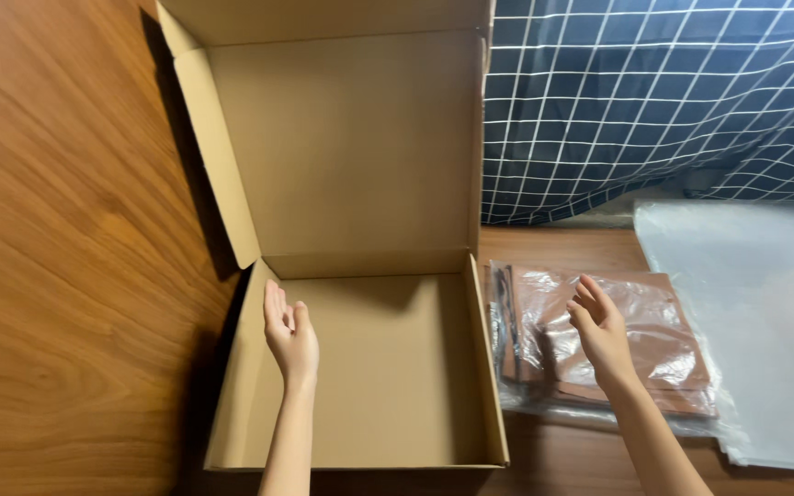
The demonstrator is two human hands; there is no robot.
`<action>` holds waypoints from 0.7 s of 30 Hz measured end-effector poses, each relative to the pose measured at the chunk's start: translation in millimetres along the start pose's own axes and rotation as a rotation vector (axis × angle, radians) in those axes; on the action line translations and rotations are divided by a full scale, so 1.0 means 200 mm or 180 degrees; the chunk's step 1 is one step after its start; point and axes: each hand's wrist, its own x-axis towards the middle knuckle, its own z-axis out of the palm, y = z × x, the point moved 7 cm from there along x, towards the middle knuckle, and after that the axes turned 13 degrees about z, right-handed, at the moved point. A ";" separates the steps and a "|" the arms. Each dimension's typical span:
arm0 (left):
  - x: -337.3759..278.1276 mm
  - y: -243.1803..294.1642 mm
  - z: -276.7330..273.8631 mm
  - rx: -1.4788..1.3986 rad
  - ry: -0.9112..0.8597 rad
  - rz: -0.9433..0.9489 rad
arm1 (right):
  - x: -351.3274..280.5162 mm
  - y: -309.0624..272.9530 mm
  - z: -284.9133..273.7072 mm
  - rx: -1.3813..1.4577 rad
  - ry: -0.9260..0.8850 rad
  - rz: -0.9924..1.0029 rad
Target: The person unfolds a dark jacket on a wooden table, smooths it out, and places it on a green hanger on a clothing rack. They then move a cardboard box to the table, open it, remove a plastic-wrapped garment, and place the empty box back on a stack.
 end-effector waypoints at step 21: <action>0.54 -0.20 -0.13 -0.0557 -0.1072 0.0098 | -0.07 -0.14 0.83 0.0515 -0.0476 -0.0505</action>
